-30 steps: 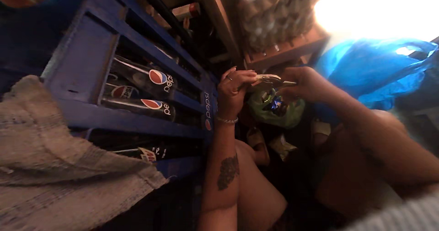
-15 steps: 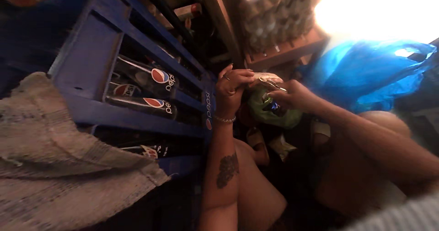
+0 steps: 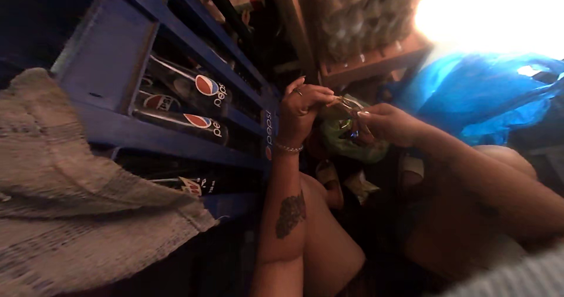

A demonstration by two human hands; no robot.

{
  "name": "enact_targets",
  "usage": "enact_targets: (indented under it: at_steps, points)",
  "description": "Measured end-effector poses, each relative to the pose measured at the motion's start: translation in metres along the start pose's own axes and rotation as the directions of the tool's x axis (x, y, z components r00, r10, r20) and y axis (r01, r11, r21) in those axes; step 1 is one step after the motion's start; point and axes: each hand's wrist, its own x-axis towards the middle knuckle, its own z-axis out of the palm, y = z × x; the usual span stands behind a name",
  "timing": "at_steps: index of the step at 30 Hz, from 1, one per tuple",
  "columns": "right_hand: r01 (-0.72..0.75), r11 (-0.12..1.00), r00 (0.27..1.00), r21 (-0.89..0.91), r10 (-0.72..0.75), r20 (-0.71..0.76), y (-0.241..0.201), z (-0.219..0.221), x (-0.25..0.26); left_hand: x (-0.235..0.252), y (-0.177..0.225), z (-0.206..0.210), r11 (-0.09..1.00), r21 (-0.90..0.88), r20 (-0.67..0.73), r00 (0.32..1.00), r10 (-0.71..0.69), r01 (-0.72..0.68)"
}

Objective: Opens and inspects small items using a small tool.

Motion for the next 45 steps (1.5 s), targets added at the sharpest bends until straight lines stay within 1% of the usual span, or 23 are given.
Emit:
enact_targets:
  at_steps: [2,5,7,10,12,14,16,18,20,22,24,25,30,34,35,37,39,40,42,43,45]
  points:
    - [0.024,1.0,0.998,0.01,-0.023,-0.05,0.001,0.007,0.002,0.0,-0.001,0.0,1.0,-0.007,-0.004,1.0,-0.005,0.005]
    - [0.002,1.0,0.998,-0.003,-0.002,-0.059,0.0,0.011,0.001,0.0,0.0,-0.003,1.0,-0.013,0.009,1.0,-0.021,0.021]
    - [-0.025,0.999,0.999,-0.043,0.024,-0.032,-0.003,0.008,-0.004,-0.001,0.001,-0.003,1.0,-0.004,0.032,0.999,-0.02,0.02]
    - [-0.055,0.998,0.997,-0.028,0.056,0.044,-0.006,0.001,-0.009,-0.001,0.001,-0.003,0.999,-0.026,0.049,0.999,-0.02,0.021]
    - [-0.054,0.997,0.997,-0.056,0.057,0.052,-0.008,-0.004,-0.012,0.0,0.002,-0.002,0.999,-0.043,0.061,0.998,-0.022,0.025]
    - [-0.049,0.993,0.998,-0.109,0.053,0.031,-0.01,-0.006,-0.014,0.0,0.003,-0.001,0.999,-0.031,0.081,0.996,-0.032,0.034]
    - [-0.038,0.988,0.998,-0.151,0.031,-0.045,-0.013,-0.004,-0.012,0.001,0.004,-0.001,0.999,-0.008,0.09,0.995,-0.038,0.039]
    - [-0.05,0.99,0.994,-0.132,0.037,-0.099,-0.015,-0.003,-0.011,0.001,0.003,0.0,0.999,-0.012,0.089,0.995,-0.035,0.036]
    - [-0.037,0.994,0.993,-0.103,0.025,-0.116,-0.014,-0.003,-0.01,0.003,0.004,0.0,0.999,-0.024,0.078,0.997,-0.026,0.028]
    - [-0.008,0.99,0.997,-0.137,-0.003,-0.078,-0.009,-0.003,-0.01,0.002,0.004,0.0,0.999,-0.019,0.084,0.996,-0.026,0.028]
    - [-0.006,0.981,1.0,-0.194,0.003,-0.018,-0.01,-0.005,-0.014,0.0,0.003,-0.002,0.999,0.001,0.103,0.994,-0.038,0.039]
    - [-0.004,0.976,1.0,-0.217,0.001,-0.018,-0.012,-0.006,-0.016,-0.001,0.001,-0.004,0.999,0.015,0.103,0.994,-0.045,0.044]
    - [0.03,0.979,0.998,-0.204,-0.039,-0.04,-0.015,-0.025,-0.022,-0.003,-0.005,-0.013,0.997,0.036,0.039,0.997,-0.072,0.07]
    - [0.074,0.975,0.99,-0.208,-0.096,-0.099,-0.02,-0.034,-0.027,0.0,-0.004,-0.009,0.993,-0.079,-0.012,0.996,-0.092,0.091]
    - [0.099,0.97,0.985,-0.224,-0.127,-0.114,-0.021,-0.035,-0.028,0.001,-0.003,-0.006,0.986,-0.127,-0.031,0.993,-0.117,0.112]
    - [0.144,0.957,0.972,-0.254,-0.184,-0.145,-0.023,-0.035,-0.028,0.002,0.004,0.0,0.955,-0.205,-0.054,0.971,-0.232,0.216]
    - [0.175,0.957,0.969,-0.231,-0.209,-0.129,-0.025,-0.035,-0.029,0.003,0.01,0.006,0.902,-0.255,-0.04,0.929,-0.368,0.347]
    - [0.18,0.963,0.972,-0.198,-0.206,-0.116,-0.025,-0.036,-0.028,0.004,0.012,0.008,0.882,-0.263,-0.027,0.911,-0.413,0.392]
    - [0.18,0.976,0.974,-0.124,-0.194,-0.116,-0.023,-0.036,-0.027,0.005,0.015,0.01,0.864,-0.267,-0.015,0.895,-0.446,0.426]
    - [0.188,0.978,0.97,-0.092,-0.2,-0.14,-0.023,-0.035,-0.027,0.006,0.015,0.01,0.863,-0.267,-0.019,0.893,-0.45,0.429]
    - [0.216,0.974,0.941,-0.062,-0.225,-0.252,-0.025,-0.028,-0.024,0.006,0.016,0.008,0.863,-0.27,-0.03,0.892,-0.451,0.427]
